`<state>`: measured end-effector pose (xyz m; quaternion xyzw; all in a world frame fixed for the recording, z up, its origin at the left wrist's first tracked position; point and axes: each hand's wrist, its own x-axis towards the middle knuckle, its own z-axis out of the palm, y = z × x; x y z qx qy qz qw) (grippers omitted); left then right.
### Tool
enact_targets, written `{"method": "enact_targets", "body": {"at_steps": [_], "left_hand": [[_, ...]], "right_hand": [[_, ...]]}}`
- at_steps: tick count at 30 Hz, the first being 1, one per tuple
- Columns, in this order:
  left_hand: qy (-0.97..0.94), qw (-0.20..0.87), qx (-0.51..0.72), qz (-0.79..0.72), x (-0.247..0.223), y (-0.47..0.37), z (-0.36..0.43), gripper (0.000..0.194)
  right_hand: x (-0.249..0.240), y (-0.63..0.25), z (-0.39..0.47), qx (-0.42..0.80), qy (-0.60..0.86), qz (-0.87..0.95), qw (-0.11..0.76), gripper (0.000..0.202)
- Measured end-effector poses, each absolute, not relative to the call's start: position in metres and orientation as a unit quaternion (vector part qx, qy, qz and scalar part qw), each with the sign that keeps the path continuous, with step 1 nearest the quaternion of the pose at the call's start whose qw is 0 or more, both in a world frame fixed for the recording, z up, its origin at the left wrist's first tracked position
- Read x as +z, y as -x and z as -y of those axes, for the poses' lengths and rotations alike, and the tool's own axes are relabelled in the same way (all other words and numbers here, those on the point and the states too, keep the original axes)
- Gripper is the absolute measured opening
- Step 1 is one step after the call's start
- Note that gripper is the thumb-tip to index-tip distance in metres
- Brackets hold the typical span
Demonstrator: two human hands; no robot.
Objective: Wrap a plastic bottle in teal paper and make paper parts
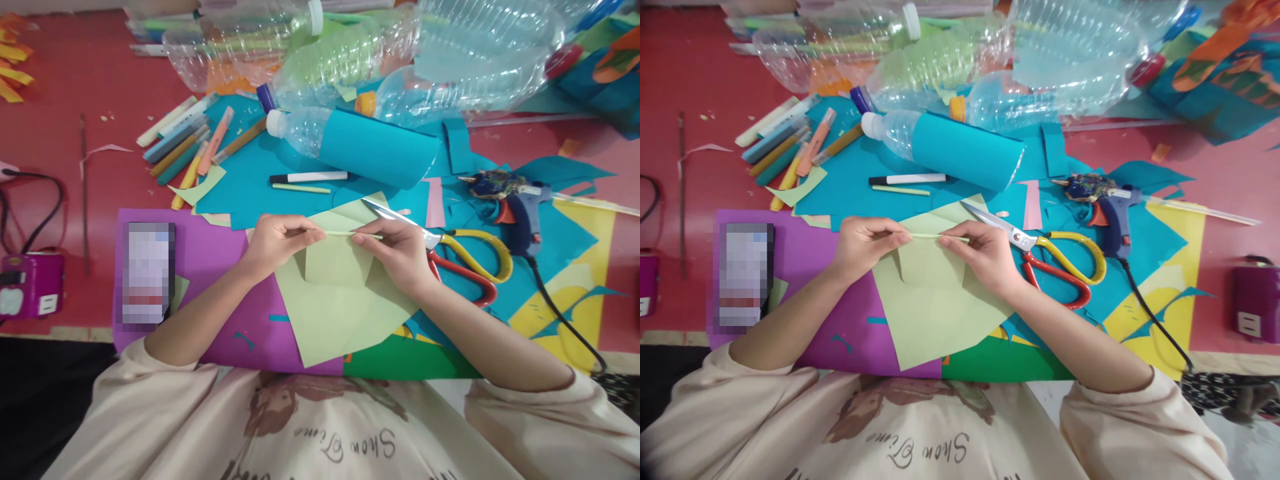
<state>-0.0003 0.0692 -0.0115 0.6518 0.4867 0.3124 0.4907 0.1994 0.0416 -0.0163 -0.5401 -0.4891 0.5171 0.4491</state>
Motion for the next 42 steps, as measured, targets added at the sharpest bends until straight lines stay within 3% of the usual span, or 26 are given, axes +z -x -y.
{"method": "enact_targets", "body": {"at_steps": [7, 18, 35, 42], "left_hand": [[-0.621, 0.566, 0.271, -0.468, -0.0073, -0.0011, -0.0681, 0.038], [-0.649, 0.522, 0.286, -0.474, -0.0102, -0.0009, -0.0691, 0.033], [-0.674, 0.481, 0.273, -0.489, -0.0107, 0.0017, -0.0704, 0.041], [-0.665, 0.49, 0.285, -0.486, -0.0114, 0.0001, -0.0699, 0.041]], "right_hand": [[-0.0172, -0.1989, -0.0404, 0.519, 0.525, 0.501, 0.451, 0.017], [-0.016, -0.1978, -0.0409, 0.542, 0.531, 0.453, 0.469, 0.005], [-0.0181, -0.1977, -0.0419, 0.53, 0.546, 0.446, 0.472, 0.019], [-0.0166, -0.1976, -0.0415, 0.513, 0.555, 0.457, 0.469, 0.007]]}}
